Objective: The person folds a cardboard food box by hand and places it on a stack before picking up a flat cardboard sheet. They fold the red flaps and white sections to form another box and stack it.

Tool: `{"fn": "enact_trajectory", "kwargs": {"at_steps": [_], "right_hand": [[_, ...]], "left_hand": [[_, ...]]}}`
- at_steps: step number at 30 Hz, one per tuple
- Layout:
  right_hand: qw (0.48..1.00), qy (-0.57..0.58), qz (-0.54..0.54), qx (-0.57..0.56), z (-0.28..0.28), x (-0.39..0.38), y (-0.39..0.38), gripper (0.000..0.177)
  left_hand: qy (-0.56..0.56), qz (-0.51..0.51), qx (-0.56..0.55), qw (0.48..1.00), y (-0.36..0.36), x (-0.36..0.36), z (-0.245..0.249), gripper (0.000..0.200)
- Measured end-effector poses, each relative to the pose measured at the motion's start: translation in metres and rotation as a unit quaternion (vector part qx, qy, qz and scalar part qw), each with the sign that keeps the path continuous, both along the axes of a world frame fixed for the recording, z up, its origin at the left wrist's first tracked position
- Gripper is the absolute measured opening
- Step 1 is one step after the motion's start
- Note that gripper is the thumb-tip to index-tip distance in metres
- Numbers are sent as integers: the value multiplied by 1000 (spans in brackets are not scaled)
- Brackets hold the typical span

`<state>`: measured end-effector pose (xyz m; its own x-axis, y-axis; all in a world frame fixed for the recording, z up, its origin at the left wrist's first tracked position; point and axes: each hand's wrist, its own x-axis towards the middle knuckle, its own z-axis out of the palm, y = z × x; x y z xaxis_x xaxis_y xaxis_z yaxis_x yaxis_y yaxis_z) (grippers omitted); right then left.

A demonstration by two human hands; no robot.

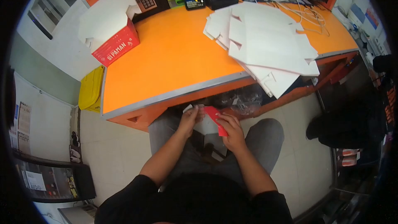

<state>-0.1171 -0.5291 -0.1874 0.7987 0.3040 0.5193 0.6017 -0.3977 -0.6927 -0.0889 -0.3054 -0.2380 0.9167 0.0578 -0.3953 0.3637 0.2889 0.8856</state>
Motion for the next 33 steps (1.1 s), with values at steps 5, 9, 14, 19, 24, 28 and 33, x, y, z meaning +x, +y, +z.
{"fn": "enact_trajectory", "kwargs": {"at_steps": [5,9,14,19,24,28,33], "right_hand": [[995,-42,26,-82,13,-14,0,55],[995,-58,5,-84,2,-11,1,58],[995,-47,5,-90,-1,-8,5,57],[992,-62,43,-103,-3,-12,10,54],[993,-27,70,-95,6,-21,14,54],[998,-15,45,-43,6,-21,17,49],[997,-42,11,-62,-11,-16,16,34]], "left_hand": [[-16,15,-42,999,8,10,-8,52],[-55,-45,-136,988,1,2,8,48],[-71,-66,-167,981,-4,1,9,46],[-59,-50,-168,983,5,1,0,47],[-28,2,-180,983,-2,-1,10,42],[-35,5,-197,980,8,3,-10,37],[-18,11,-200,980,4,0,-10,27]]}}
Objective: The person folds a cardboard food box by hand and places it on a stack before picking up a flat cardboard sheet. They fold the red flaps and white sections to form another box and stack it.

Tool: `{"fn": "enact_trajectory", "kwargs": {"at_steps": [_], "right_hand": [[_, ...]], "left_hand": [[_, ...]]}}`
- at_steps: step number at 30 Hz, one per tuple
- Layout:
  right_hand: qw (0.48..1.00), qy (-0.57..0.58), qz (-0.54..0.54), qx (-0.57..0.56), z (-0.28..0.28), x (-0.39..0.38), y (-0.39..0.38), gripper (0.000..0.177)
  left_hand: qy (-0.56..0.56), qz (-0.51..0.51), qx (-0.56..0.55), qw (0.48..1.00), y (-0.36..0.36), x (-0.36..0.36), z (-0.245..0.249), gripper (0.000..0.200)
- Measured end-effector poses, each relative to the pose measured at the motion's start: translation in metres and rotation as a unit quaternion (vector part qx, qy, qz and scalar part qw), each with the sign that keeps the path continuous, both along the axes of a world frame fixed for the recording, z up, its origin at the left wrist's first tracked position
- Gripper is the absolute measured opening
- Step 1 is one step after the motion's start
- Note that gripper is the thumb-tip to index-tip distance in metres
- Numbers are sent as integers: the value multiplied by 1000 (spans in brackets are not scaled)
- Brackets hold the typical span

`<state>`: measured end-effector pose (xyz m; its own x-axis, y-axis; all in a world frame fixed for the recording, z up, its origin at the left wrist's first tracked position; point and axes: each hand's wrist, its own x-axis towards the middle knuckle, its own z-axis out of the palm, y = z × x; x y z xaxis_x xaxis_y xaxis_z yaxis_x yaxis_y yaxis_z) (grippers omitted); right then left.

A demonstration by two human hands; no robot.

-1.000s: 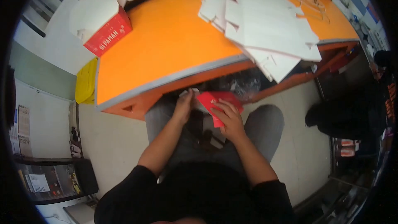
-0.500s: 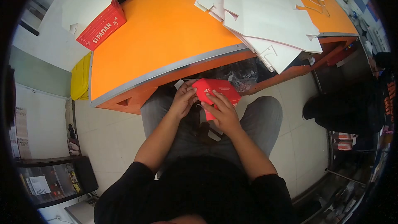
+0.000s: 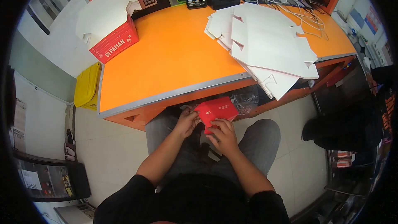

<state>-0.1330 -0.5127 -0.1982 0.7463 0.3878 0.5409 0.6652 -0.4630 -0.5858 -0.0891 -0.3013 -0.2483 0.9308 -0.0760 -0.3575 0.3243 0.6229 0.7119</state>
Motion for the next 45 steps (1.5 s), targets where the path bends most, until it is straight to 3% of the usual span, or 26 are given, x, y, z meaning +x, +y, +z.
{"fn": "enact_trajectory", "kwargs": {"at_steps": [4,7,19,22,45], "right_hand": [[1000,-21,9,-3,-3,2,2,30],[999,-28,2,-28,8,1,5,27],[995,-17,-89,-52,0,-4,9,32],[992,-33,-100,-68,-6,-3,9,28],[987,-49,-140,-55,-6,-3,20,22]], "left_hand": [[23,-7,-14,1000,0,-1,-1,29],[37,-20,-17,999,1,-2,3,18],[101,9,-24,995,0,-4,8,11],[90,3,-24,996,3,-2,3,19],[116,-4,-62,991,-2,-6,1,16]]}}
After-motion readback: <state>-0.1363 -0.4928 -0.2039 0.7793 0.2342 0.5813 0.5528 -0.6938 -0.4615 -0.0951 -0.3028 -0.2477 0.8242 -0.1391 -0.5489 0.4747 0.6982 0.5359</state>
